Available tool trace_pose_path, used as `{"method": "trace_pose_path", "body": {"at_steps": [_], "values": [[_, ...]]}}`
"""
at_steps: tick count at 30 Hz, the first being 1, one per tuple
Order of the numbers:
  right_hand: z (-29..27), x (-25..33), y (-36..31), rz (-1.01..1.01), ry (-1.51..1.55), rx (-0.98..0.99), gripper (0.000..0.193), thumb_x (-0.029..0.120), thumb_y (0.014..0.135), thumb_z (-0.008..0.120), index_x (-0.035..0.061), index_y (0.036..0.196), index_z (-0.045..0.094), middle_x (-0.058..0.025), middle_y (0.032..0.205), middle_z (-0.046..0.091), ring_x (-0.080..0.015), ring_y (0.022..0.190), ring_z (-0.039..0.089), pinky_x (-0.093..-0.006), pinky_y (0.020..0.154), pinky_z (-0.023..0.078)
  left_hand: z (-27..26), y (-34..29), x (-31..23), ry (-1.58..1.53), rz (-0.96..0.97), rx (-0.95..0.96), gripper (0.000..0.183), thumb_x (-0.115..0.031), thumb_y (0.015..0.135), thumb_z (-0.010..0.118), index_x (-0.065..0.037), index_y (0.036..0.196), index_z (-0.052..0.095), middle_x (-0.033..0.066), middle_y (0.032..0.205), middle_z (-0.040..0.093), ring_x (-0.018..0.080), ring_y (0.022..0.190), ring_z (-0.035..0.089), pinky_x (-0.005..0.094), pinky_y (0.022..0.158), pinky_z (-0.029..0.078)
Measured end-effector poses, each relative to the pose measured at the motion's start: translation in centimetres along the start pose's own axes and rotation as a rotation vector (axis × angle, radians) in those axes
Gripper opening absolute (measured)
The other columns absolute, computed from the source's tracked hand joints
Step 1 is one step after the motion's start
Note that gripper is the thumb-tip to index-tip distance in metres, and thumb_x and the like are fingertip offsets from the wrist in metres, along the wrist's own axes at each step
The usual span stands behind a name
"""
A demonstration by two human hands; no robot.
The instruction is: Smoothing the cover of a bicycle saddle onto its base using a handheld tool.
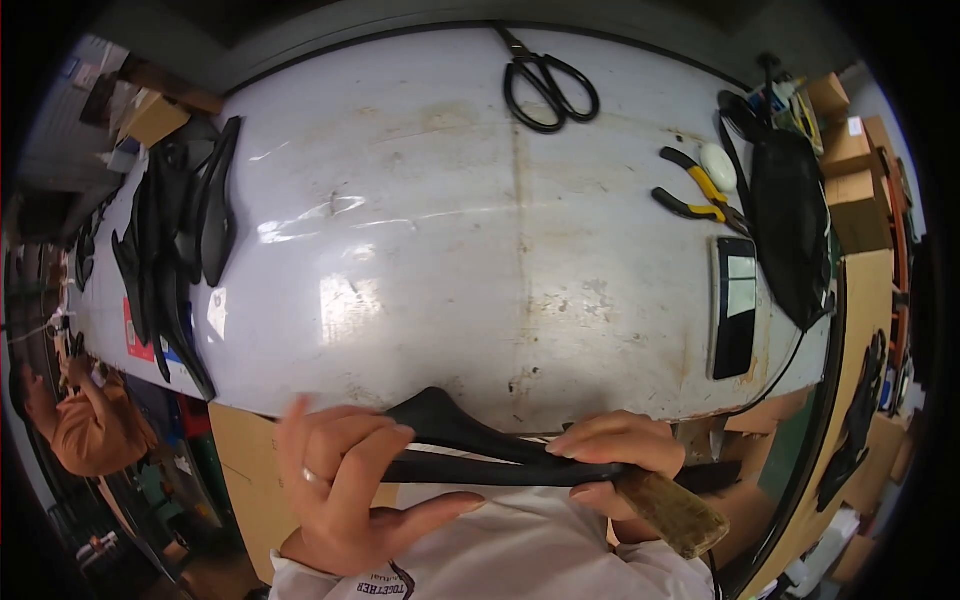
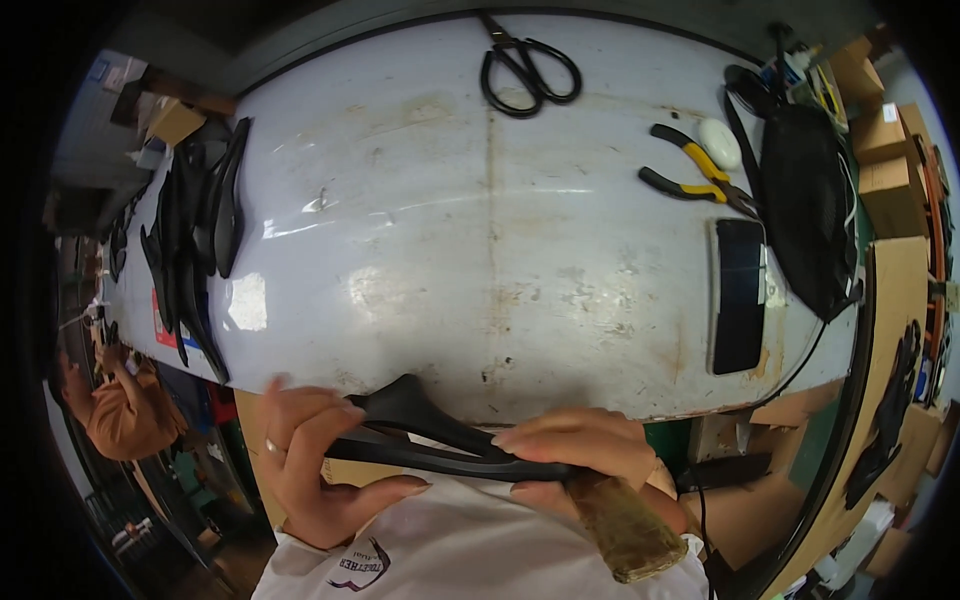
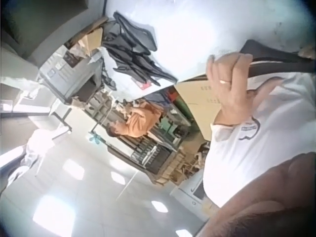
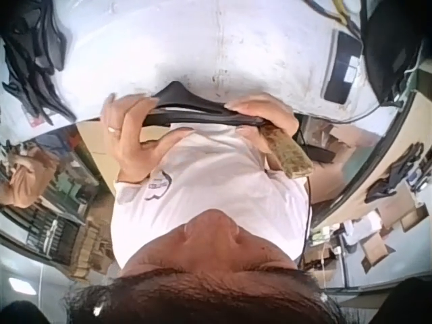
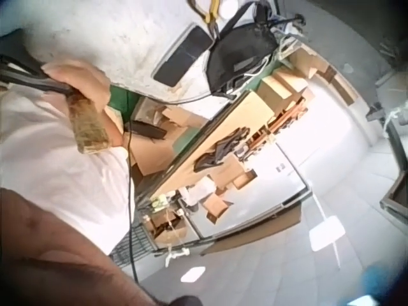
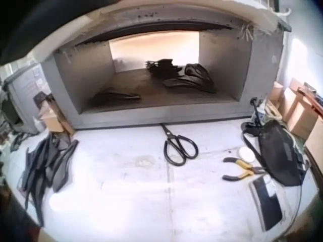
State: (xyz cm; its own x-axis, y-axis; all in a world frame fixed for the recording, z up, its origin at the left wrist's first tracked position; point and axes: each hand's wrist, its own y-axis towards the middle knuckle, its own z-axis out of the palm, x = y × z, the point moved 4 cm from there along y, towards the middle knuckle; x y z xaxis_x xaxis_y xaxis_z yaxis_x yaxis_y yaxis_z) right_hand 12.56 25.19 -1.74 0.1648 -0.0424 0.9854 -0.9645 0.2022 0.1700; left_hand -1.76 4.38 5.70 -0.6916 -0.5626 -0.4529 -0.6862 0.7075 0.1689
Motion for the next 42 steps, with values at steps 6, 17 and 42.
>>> {"method": "trace_pose_path", "body": {"at_steps": [6, 17, 42], "values": [[6.5, -0.8, 0.0, -0.009, 0.030, -0.383, 0.077, 0.009, 0.080, 0.094, 0.0121, 0.129, 0.036, -0.0240, 0.113, 0.066, -0.0267, 0.090, 0.073, -0.0367, 0.082, 0.063, 0.7, -1.9, 0.8, -0.176, 0.018, -0.102, 0.048, -0.031, 0.062, 0.104, -0.007, 0.085, 0.069, 0.0012, 0.069, 0.058, 0.0173, 0.054, 0.058, 0.0295, 0.045, 0.042], [4.3, -1.6, 0.1, -0.294, 0.158, -0.192, 0.065, -0.003, 0.075, 0.095, 0.0057, 0.122, 0.051, -0.0223, 0.104, 0.072, -0.0250, 0.067, 0.069, -0.0391, 0.062, 0.062, 0.7, -3.1, 4.5, -0.464, -0.067, -0.121, 0.044, -0.022, 0.066, 0.102, -0.005, 0.088, 0.068, 0.0055, 0.072, 0.068, 0.0225, 0.065, 0.070, 0.0303, 0.054, 0.052], [-3.2, -0.2, -4.2, 0.673, -0.341, -0.322, 0.048, 0.034, 0.077, 0.095, -0.0032, 0.097, 0.073, -0.0190, 0.084, 0.076, -0.0231, 0.064, 0.074, -0.0319, 0.062, 0.058, 8.4, -1.5, 10.2, -1.174, -0.438, 0.167, 0.042, -0.011, 0.094, 0.081, 0.004, 0.127, 0.061, 0.0049, 0.109, 0.069, 0.0114, 0.099, 0.063, 0.0286, 0.090, 0.052]]}}
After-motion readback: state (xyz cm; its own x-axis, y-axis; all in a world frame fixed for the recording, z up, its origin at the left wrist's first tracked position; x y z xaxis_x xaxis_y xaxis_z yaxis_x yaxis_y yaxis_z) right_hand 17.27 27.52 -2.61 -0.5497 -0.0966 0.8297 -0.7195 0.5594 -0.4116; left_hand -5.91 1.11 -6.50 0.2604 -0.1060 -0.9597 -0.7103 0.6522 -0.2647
